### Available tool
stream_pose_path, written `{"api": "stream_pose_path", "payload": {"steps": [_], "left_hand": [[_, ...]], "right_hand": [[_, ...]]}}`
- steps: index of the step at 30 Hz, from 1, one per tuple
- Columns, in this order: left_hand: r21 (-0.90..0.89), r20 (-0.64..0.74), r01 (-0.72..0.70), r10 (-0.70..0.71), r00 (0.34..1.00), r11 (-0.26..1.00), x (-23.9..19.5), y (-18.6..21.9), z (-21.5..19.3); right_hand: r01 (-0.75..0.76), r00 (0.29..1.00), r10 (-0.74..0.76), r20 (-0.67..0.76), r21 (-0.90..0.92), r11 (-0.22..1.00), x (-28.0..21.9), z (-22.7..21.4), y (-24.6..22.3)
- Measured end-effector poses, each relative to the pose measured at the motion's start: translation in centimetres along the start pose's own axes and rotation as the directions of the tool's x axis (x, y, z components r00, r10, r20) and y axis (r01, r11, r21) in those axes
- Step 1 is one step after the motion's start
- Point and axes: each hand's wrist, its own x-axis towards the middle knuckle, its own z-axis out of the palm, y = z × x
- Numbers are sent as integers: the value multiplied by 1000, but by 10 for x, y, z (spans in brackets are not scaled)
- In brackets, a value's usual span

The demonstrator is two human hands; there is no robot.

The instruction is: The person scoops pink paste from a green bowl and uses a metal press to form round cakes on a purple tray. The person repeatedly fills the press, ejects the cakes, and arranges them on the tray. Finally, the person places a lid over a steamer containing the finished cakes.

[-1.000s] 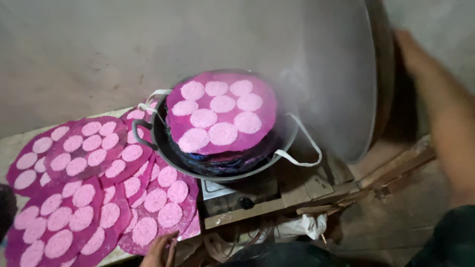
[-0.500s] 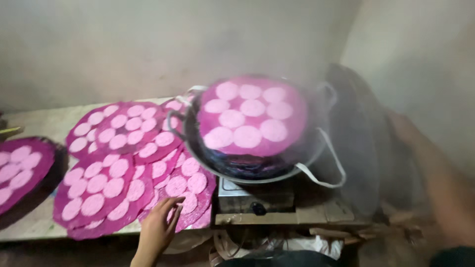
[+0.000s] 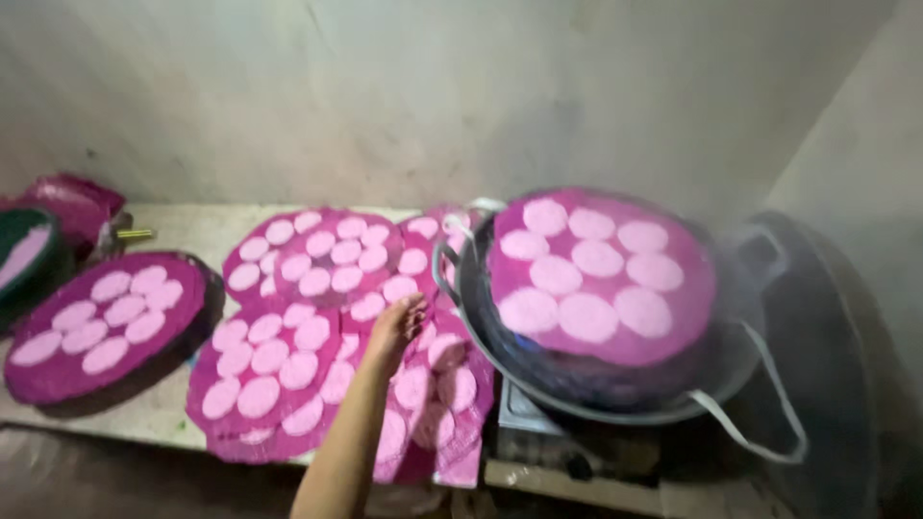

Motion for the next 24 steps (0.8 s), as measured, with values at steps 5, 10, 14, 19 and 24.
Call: {"api": "stream_pose_path", "payload": {"steps": [5,10,14,19,24], "left_hand": [[-127,235,121,-88,968,984,86,17,26],[208,170,290,-327,930,934,152,57,74],[72,280,256,-266,923,964,180,95,104],[164,428,53,-120,896,985,185,116,151],[353,336,-120,-6,942,928,182,101,208]], "right_hand": [[26,980,6,-197,156,987,-43,12,36],[72,930,36,-367,278,958,-108,25,58],[129,908,47,-417,384,914,-133,35,45],[127,992,-86,-94,657,743,-130,27,-38],[-153,938,-159,308,780,607,-74,37,-145]]}}
